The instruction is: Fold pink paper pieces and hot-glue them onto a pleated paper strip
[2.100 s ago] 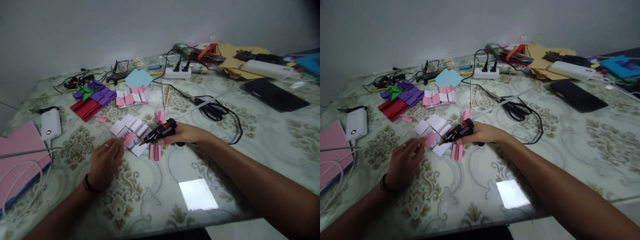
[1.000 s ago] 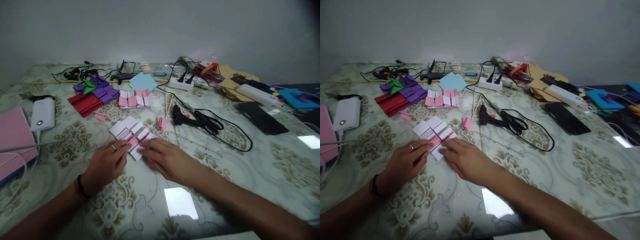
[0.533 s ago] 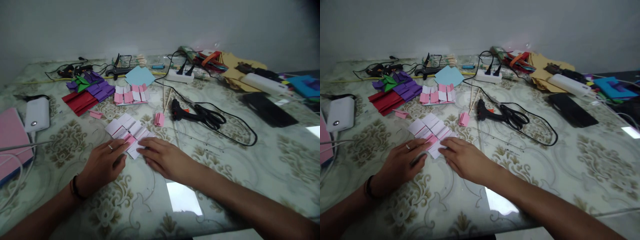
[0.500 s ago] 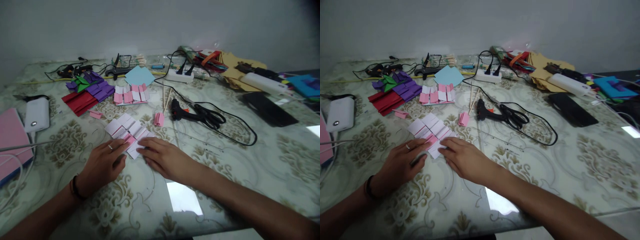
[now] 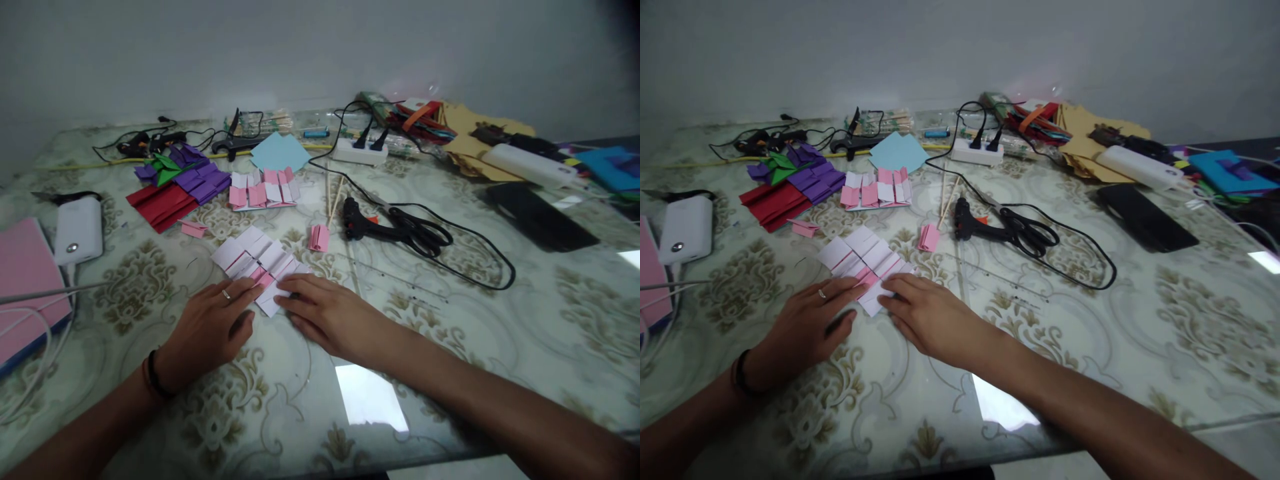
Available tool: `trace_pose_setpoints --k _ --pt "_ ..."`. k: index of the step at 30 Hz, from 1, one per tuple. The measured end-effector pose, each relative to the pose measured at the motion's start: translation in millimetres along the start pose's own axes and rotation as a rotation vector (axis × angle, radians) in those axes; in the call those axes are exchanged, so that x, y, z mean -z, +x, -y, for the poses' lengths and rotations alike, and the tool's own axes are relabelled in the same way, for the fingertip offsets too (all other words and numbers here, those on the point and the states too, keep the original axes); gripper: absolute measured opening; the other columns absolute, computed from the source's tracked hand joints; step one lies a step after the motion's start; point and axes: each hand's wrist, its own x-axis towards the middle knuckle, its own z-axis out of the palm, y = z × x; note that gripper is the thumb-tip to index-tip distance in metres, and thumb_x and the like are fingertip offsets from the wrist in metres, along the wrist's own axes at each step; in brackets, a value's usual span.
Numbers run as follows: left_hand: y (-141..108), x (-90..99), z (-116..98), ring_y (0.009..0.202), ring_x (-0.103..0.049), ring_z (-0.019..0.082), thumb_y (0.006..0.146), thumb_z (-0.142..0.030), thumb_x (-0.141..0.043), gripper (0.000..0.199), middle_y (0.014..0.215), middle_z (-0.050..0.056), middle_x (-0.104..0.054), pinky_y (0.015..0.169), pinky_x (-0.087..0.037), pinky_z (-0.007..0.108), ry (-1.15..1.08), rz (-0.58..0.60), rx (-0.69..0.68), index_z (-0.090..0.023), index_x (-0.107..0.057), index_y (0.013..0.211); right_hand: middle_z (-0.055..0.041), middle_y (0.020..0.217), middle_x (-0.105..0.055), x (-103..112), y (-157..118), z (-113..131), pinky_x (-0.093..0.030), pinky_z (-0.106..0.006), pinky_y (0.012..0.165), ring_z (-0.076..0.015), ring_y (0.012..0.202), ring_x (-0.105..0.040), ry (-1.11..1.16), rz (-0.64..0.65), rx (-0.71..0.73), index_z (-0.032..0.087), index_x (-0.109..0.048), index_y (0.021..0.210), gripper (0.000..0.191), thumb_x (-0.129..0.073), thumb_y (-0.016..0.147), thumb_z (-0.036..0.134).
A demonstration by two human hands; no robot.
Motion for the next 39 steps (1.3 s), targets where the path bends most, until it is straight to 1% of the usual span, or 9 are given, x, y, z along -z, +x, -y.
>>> trace_pose_setpoints --k 3,6,12,16,23,30,33,36,39 --pt "0.2 1.0 0.2 0.112 -0.069 0.021 0.094 -0.023 -0.057 0.038 0.129 0.007 -0.070 0.097 -0.058 0.036 0.001 0.000 -0.007 -0.019 -0.063 0.132 -0.0136 0.133 -0.065 0.0 1.4 -0.2 -0.055 -0.046 0.112 -0.0256 0.131 -0.059 0.008 -0.004 -0.001 0.014 -0.069 0.128 0.033 -0.050 0.102 0.025" --pt "-0.2 1.3 0.0 0.115 -0.068 0.020 0.095 -0.021 -0.056 0.039 0.133 0.007 -0.068 0.098 -0.058 0.036 0.005 0.027 0.003 -0.019 -0.061 0.134 -0.0134 0.133 -0.064 -1.8 3.9 0.9 -0.055 -0.047 0.109 -0.0247 0.127 -0.059 0.021 -0.010 -0.024 0.016 -0.062 0.137 0.038 -0.049 0.102 0.025" --pt "-3.0 -1.8 -1.1 0.121 -0.065 0.024 0.093 -0.024 -0.058 0.046 0.138 0.010 -0.063 0.099 -0.058 0.038 0.006 0.018 0.030 -0.021 -0.058 0.139 -0.0136 0.151 -0.054 -10.6 6.0 6.2 -0.051 -0.052 0.109 -0.0290 0.132 -0.052 -0.085 0.026 -0.057 0.016 -0.047 0.153 0.052 -0.048 0.102 0.028" --pt "-5.1 -1.4 -2.1 0.116 -0.067 0.025 0.093 -0.024 -0.058 0.044 0.133 0.010 -0.065 0.093 -0.059 0.039 0.009 0.024 0.050 -0.025 -0.061 0.137 -0.0087 0.157 -0.051 -13.0 5.6 8.3 -0.049 -0.052 0.109 -0.0302 0.135 -0.049 -0.163 0.060 -0.029 0.018 -0.048 0.153 0.051 -0.045 0.103 0.028" --pt "-7.3 6.5 -4.5 0.092 -0.071 0.021 0.092 -0.022 -0.059 0.032 0.119 0.007 -0.071 0.077 -0.058 0.036 0.047 -0.028 0.058 -0.025 -0.068 0.122 -0.0084 0.155 -0.053 -10.5 7.7 9.0 -0.047 -0.052 0.110 -0.0302 0.137 -0.048 -0.150 0.107 -0.058 0.015 -0.053 0.149 0.048 -0.044 0.105 0.031" --pt "-10.1 5.1 -2.8 0.091 -0.072 0.019 0.093 -0.022 -0.061 0.033 0.120 0.006 -0.072 0.077 -0.058 0.035 0.032 0.002 0.068 -0.026 -0.068 0.124 -0.0090 0.153 -0.055 -9.6 7.0 5.8 -0.047 -0.053 0.112 -0.0297 0.139 -0.048 -0.081 0.109 -0.059 0.017 -0.053 0.148 0.047 -0.045 0.105 0.033" --pt "-11.2 7.3 -2.0 0.090 -0.071 0.018 0.094 -0.022 -0.059 0.035 0.122 0.006 -0.071 0.079 -0.058 0.033 0.025 -0.004 0.061 -0.026 -0.067 0.128 -0.0083 0.150 -0.058 -4.6 7.3 5.2 -0.048 -0.050 0.114 -0.0269 0.139 -0.050 -0.005 0.062 -0.021 0.018 -0.055 0.145 0.044 -0.049 0.104 0.033" --pt "-12.5 13.9 -2.1 0.095 -0.071 0.016 0.097 -0.019 -0.055 0.035 0.127 0.005 -0.069 0.082 -0.057 0.030 0.017 0.025 0.095 -0.026 -0.067 0.129 -0.0081 0.142 -0.063 13.7 5.2 -1.9 -0.051 -0.042 0.112 -0.0211 0.132 -0.057 0.083 -0.069 0.007 0.021 -0.060 0.138 0.037 -0.052 0.102 0.026" --pt "-14.7 19.0 -1.3 0.086 -0.070 0.014 0.097 -0.020 -0.053 0.032 0.129 0.006 -0.067 0.077 -0.055 0.029 -0.011 -0.013 0.104 -0.024 -0.068 0.125 -0.0091 0.125 -0.069 42.6 -4.9 -29.0 -0.054 -0.039 0.103 -0.0211 0.118 -0.063 -0.003 -0.275 -0.142 0.023 -0.066 0.124 0.027 -0.052 0.101 0.023"
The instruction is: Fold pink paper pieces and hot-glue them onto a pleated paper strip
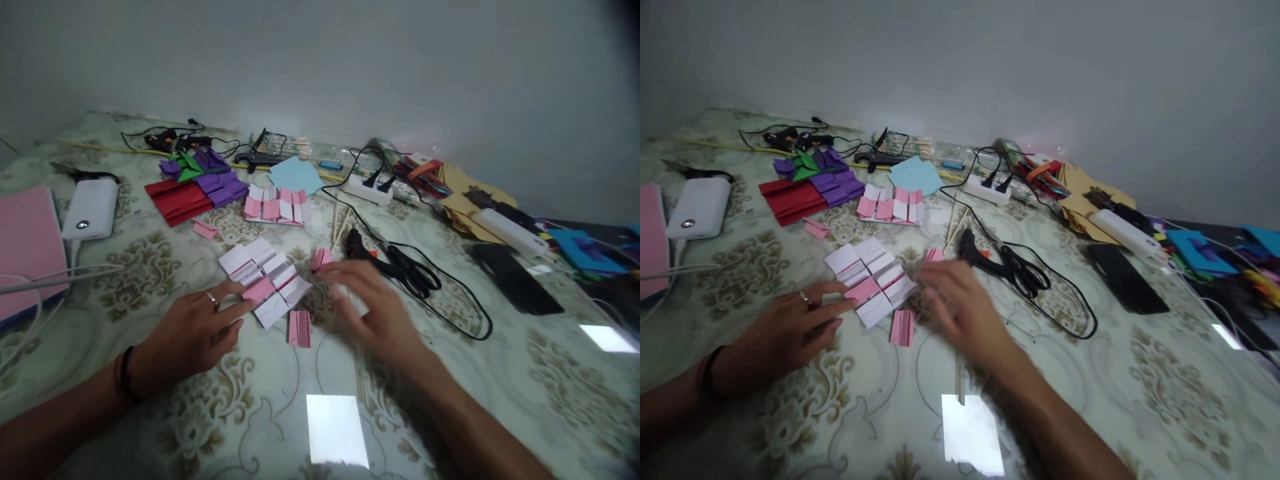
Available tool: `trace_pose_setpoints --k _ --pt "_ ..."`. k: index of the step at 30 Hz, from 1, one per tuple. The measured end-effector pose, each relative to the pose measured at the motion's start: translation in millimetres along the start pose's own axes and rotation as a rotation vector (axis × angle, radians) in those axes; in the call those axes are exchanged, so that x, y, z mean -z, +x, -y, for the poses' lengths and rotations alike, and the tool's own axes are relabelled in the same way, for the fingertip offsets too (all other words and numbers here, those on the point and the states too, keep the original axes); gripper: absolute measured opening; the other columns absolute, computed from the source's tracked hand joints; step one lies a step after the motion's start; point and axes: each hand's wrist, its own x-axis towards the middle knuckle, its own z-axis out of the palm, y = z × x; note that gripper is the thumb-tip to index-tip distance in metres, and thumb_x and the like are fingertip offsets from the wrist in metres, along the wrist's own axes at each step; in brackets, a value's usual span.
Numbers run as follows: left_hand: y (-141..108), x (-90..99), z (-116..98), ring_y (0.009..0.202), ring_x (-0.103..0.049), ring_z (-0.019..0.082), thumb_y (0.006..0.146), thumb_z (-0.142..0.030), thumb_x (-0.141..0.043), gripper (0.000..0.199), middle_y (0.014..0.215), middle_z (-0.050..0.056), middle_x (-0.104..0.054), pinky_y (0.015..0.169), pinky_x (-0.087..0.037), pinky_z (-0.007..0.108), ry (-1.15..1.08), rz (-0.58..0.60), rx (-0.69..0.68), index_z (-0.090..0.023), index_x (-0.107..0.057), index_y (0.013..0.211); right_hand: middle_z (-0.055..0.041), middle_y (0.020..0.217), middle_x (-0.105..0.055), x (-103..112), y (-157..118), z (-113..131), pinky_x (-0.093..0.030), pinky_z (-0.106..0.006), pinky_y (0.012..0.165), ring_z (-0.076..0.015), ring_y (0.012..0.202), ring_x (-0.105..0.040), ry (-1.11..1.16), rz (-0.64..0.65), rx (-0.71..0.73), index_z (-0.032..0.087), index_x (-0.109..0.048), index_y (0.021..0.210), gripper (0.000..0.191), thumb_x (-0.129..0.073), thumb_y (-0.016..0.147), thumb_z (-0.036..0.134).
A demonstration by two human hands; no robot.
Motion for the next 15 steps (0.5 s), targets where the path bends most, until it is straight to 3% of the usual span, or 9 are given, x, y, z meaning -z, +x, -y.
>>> trace_pose_setpoints --k 3,5,8,11,15 --pt "-3.0 -0.5 2.3 0.077 -0.068 0.013 0.097 -0.024 -0.052 0.032 0.128 0.007 -0.065 0.072 -0.053 0.030 -0.041 -0.010 0.011 -0.024 -0.067 0.125 -0.0146 0.116 -0.069 25.4 -6.0 -48.9 -0.053 -0.049 0.101 -0.0295 0.112 -0.063 -0.284 -0.137 -0.271 0.019 -0.069 0.116 0.028 -0.053 0.098 0.031" --pt "-5.3 -2.8 3.2 0.077 -0.067 0.013 0.096 -0.025 -0.052 0.037 0.129 0.007 -0.063 0.070 -0.052 0.029 -0.069 0.022 0.018 -0.026 -0.064 0.131 -0.0189 0.117 -0.068 33.0 -14.1 -82.2 -0.051 -0.054 0.101 -0.0345 0.112 -0.062 -0.391 -0.053 -0.409 0.013 -0.068 0.121 0.039 -0.057 0.092 0.036" --pt "-8.0 -5.6 2.0 0.087 -0.068 0.016 0.095 -0.027 -0.055 0.044 0.124 0.008 -0.064 0.073 -0.053 0.030 -0.104 0.072 -0.012 -0.026 -0.057 0.139 -0.0199 0.113 -0.069 31.9 -25.5 -114.8 -0.053 -0.052 0.098 -0.0348 0.106 -0.065 -0.421 0.093 -0.500 0.011 -0.068 0.124 0.048 -0.061 0.087 0.040" --pt "-8.7 -5.8 -0.6 0.088 -0.068 0.018 0.096 -0.028 -0.056 0.042 0.110 0.007 -0.066 0.074 -0.054 0.032 -0.115 0.126 -0.069 -0.025 -0.058 0.137 -0.0175 0.111 -0.070 25.4 -28.9 -122.8 -0.055 -0.048 0.096 -0.0321 0.102 -0.067 -0.388 0.087 -0.516 0.012 -0.065 0.129 0.054 -0.063 0.083 0.041" --pt "-8.3 -4.8 -1.7 0.090 -0.068 0.019 0.097 -0.026 -0.056 0.033 0.107 0.004 -0.069 0.077 -0.053 0.035 -0.137 0.158 -0.084 -0.027 -0.063 0.129 -0.0156 0.115 -0.071 17.6 -22.6 -116.0 -0.055 -0.044 0.094 -0.0296 0.102 -0.068 -0.324 0.044 -0.497 0.014 -0.063 0.130 0.055 -0.061 0.079 0.032"
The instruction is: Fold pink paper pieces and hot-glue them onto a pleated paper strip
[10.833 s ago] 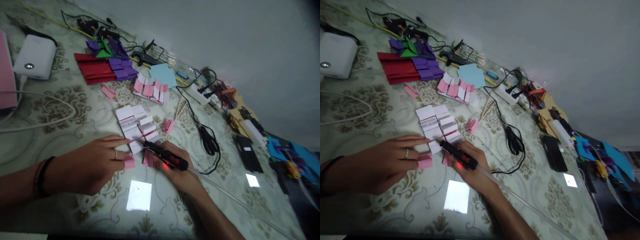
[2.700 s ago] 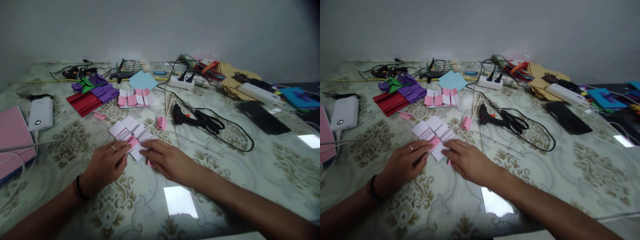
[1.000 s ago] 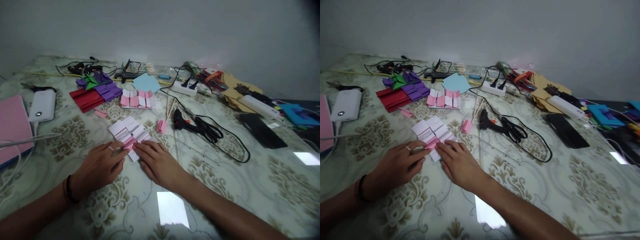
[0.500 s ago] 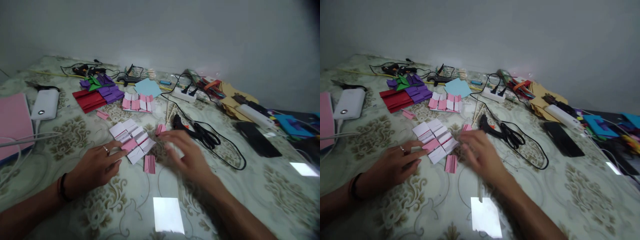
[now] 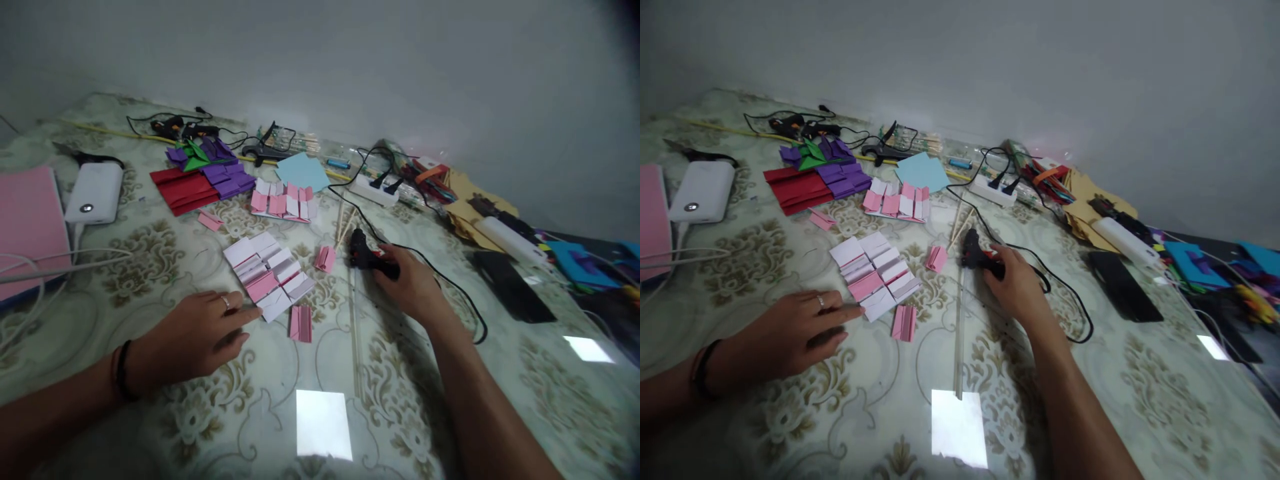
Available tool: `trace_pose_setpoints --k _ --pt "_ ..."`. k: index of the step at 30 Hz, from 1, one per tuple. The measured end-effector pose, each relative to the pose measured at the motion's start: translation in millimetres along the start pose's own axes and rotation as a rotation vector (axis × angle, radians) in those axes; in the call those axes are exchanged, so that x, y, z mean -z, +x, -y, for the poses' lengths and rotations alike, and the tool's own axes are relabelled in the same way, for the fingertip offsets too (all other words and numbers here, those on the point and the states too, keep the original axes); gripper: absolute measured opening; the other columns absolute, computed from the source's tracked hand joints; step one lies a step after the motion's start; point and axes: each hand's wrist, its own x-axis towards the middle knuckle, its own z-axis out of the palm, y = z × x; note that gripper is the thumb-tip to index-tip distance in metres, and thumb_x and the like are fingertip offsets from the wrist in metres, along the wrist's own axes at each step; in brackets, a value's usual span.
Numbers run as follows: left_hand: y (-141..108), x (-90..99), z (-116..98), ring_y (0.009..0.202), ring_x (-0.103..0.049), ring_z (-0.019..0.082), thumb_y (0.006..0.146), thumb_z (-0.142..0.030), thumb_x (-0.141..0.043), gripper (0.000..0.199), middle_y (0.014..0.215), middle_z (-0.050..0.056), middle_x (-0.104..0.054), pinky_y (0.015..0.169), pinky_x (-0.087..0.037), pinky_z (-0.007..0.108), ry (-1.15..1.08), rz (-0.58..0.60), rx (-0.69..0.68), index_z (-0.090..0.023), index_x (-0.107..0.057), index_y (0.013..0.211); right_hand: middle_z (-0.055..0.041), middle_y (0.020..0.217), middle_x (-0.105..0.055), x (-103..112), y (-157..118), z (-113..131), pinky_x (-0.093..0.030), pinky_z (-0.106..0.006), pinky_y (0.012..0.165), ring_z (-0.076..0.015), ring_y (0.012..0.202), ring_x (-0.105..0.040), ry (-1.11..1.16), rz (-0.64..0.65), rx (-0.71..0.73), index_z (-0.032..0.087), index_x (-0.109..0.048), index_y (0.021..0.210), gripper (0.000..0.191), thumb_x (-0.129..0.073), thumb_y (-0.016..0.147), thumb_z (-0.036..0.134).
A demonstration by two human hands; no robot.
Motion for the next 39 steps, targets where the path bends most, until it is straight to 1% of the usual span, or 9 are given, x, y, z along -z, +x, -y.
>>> trace_pose_setpoints --k 3,6,9,11,14,16,20,24,39 --pt "-0.2 0.2 0.5 0.093 -0.069 0.020 0.097 -0.027 -0.056 0.028 0.107 0.002 -0.072 0.081 -0.052 0.036 -0.021 0.006 -0.014 -0.026 -0.064 0.125 -0.0164 0.117 -0.070 1.4 2.7 9.7 -0.053 -0.044 0.096 -0.0301 0.105 -0.067 0.008 0.024 -0.027 0.014 -0.067 0.122 0.050 -0.060 0.074 0.029" --pt "-0.9 0.7 0.4 0.093 -0.069 0.019 0.098 -0.027 -0.055 0.029 0.108 0.002 -0.073 0.081 -0.051 0.036 -0.030 -0.004 -0.016 -0.026 -0.062 0.126 -0.0150 0.111 -0.072 10.3 3.6 19.3 -0.053 -0.042 0.090 -0.0292 0.099 -0.067 0.057 -0.007 -0.111 0.015 -0.067 0.119 0.051 -0.062 0.072 0.033" --pt "-1.6 1.2 -0.4 0.091 -0.070 0.018 0.099 -0.026 -0.054 0.029 0.109 0.002 -0.074 0.080 -0.050 0.034 -0.050 -0.030 -0.033 -0.025 -0.062 0.127 -0.0101 0.094 -0.072 24.8 -0.5 30.8 -0.050 -0.035 0.073 -0.0239 0.080 -0.063 0.122 -0.082 -0.235 0.018 -0.065 0.115 0.050 -0.064 0.075 0.048" --pt "-2.1 1.0 -0.7 0.090 -0.070 0.017 0.099 -0.026 -0.054 0.032 0.110 0.002 -0.074 0.079 -0.049 0.033 -0.056 -0.036 -0.038 -0.026 -0.061 0.130 -0.0064 0.080 -0.067 33.2 -7.2 39.3 -0.045 -0.031 0.064 -0.0202 0.069 -0.057 0.167 -0.096 -0.326 0.019 -0.066 0.105 0.052 -0.064 0.077 0.063" --pt "-2.3 0.0 -0.6 0.087 -0.069 0.017 0.098 -0.026 -0.055 0.034 0.107 0.002 -0.075 0.078 -0.048 0.032 -0.058 -0.041 -0.029 -0.026 -0.061 0.132 -0.0055 0.073 -0.065 39.2 -21.4 54.7 -0.043 -0.029 0.060 -0.0190 0.066 -0.057 0.285 0.031 -0.384 0.019 -0.067 0.088 0.054 -0.059 0.082 0.072" --pt "-2.1 -0.6 -0.4 0.086 -0.069 0.016 0.098 -0.027 -0.055 0.033 0.104 0.002 -0.075 0.077 -0.048 0.031 -0.062 -0.035 -0.015 -0.025 -0.062 0.130 -0.0041 0.073 -0.063 39.2 -31.0 69.2 -0.043 -0.028 0.060 -0.0178 0.066 -0.057 0.378 0.142 -0.298 0.019 -0.066 0.086 0.050 -0.060 0.084 0.069" --pt "-1.4 -0.9 0.0 0.088 -0.069 0.016 0.098 -0.027 -0.057 0.032 0.103 0.002 -0.076 0.079 -0.048 0.030 -0.058 -0.015 0.010 -0.025 -0.064 0.128 -0.0008 0.077 -0.058 35.9 -43.7 106.2 -0.044 -0.025 0.063 -0.0133 0.069 -0.054 0.608 0.363 0.136 0.019 -0.060 0.085 0.035 -0.061 0.093 0.053" --pt "-1.6 -2.3 1.0 0.092 -0.070 0.016 0.098 -0.026 -0.056 0.033 0.108 0.002 -0.075 0.080 -0.049 0.030 -0.058 -0.003 0.011 -0.026 -0.063 0.131 -0.0013 0.082 -0.058 30.6 -50.0 130.5 -0.045 -0.024 0.070 -0.0121 0.077 -0.056 0.637 0.434 0.377 0.018 -0.059 0.082 0.026 -0.062 0.098 0.038" --pt "-2.4 -5.4 2.6 0.090 -0.067 0.018 0.099 -0.029 -0.053 0.038 0.101 0.002 -0.073 0.080 -0.046 0.032 -0.068 0.015 -0.012 -0.028 -0.061 0.136 -0.0046 0.084 -0.061 8.5 -55.4 142.2 -0.045 -0.031 0.073 -0.0167 0.082 -0.055 0.542 0.402 0.493 0.019 -0.061 0.089 0.018 -0.061 0.098 0.035"
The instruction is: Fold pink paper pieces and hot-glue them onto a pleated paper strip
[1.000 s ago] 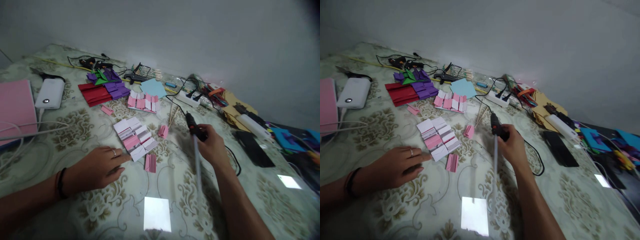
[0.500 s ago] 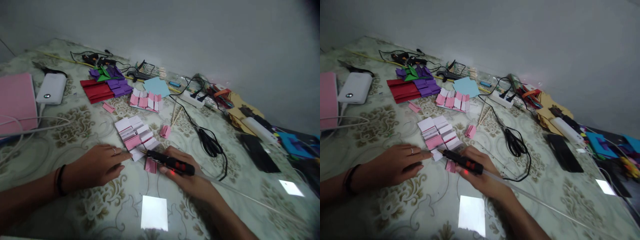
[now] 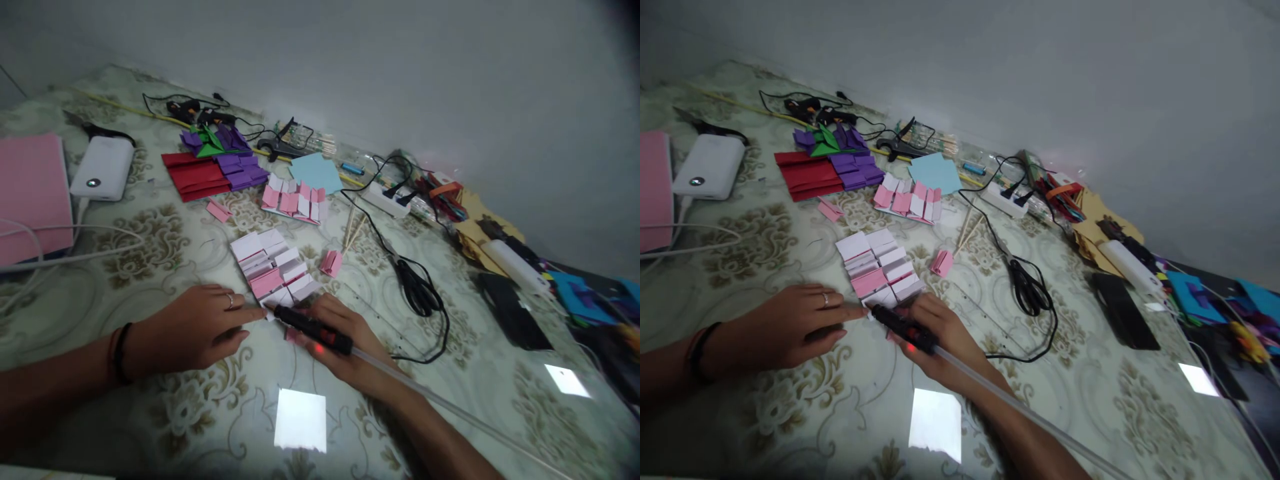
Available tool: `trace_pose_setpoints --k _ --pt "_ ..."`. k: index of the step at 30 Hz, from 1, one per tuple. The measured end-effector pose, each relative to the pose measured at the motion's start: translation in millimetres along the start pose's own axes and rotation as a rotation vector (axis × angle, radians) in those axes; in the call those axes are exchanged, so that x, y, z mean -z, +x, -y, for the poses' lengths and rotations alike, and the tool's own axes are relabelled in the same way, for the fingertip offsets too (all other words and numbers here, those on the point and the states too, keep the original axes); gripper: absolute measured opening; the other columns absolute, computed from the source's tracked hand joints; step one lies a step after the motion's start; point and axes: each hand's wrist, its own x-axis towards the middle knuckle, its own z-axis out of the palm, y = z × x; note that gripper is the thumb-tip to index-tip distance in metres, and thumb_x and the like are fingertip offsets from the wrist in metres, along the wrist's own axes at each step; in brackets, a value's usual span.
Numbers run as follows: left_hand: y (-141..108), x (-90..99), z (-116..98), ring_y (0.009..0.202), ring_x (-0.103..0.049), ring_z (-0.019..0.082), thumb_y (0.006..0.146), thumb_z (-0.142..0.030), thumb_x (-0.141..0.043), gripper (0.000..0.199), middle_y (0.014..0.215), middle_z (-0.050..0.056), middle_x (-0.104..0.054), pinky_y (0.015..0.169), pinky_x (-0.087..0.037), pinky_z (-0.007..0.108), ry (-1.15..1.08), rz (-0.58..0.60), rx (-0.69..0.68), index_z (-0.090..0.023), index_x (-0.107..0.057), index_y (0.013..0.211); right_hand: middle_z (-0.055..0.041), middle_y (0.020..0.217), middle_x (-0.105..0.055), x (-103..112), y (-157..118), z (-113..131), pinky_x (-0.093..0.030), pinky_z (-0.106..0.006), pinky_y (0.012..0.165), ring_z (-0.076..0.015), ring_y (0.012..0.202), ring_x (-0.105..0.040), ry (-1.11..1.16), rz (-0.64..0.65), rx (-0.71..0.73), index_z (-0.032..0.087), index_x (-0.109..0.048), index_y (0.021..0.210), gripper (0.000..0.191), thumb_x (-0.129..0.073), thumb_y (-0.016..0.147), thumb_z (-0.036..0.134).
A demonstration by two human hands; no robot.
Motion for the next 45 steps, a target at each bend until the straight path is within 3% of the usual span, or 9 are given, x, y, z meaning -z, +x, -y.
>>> trace_pose_setpoints --k 21,25,31,40,45 --pt "0.8 0.4 0.2 0.088 -0.068 0.017 0.098 -0.027 -0.054 0.036 0.100 0.003 -0.074 0.080 -0.047 0.030 -0.009 -0.029 -0.031 -0.025 -0.063 0.133 -0.0021 0.079 -0.058 -1.9 0.2 -4.9 -0.041 -0.030 0.071 -0.0155 0.079 -0.053 -0.011 -0.019 -0.006 0.019 -0.053 0.080 0.024 -0.059 0.098 0.034" --pt "1.3 0.4 0.5 0.088 -0.067 0.017 0.097 -0.027 -0.055 0.037 0.099 0.002 -0.074 0.079 -0.047 0.030 -0.013 -0.016 -0.025 -0.026 -0.062 0.133 -0.0015 0.079 -0.058 1.4 -1.2 -5.0 -0.042 -0.029 0.071 -0.0149 0.078 -0.054 -0.027 -0.024 -0.002 0.019 -0.055 0.082 0.020 -0.061 0.098 0.030" --pt "1.3 1.0 0.4 0.089 -0.068 0.018 0.098 -0.027 -0.055 0.037 0.101 0.002 -0.074 0.080 -0.047 0.030 -0.020 0.015 -0.011 -0.027 -0.062 0.134 -0.0022 0.076 -0.057 9.5 -4.4 -6.2 -0.042 -0.031 0.068 -0.0153 0.075 -0.054 -0.079 -0.040 -0.049 0.020 -0.049 0.073 0.031 -0.062 0.098 0.032" --pt "-0.6 -0.7 1.1 0.093 -0.068 0.018 0.098 -0.028 -0.055 0.038 0.106 0.003 -0.075 0.083 -0.047 0.031 -0.022 0.008 0.004 -0.028 -0.062 0.135 -0.0023 0.075 -0.057 19.3 -7.9 -8.5 -0.042 -0.031 0.068 -0.0164 0.075 -0.055 -0.136 -0.062 -0.083 0.020 -0.050 0.073 0.032 -0.061 0.099 0.036" --pt "-1.0 -1.1 1.6 0.093 -0.069 0.018 0.098 -0.029 -0.055 0.038 0.106 0.001 -0.075 0.083 -0.047 0.032 -0.011 0.004 -0.001 -0.030 -0.061 0.136 -0.0027 0.076 -0.058 21.9 -10.4 -11.6 -0.040 -0.031 0.068 -0.0171 0.075 -0.053 -0.195 -0.055 -0.055 0.020 -0.052 0.076 0.026 -0.061 0.097 0.032"
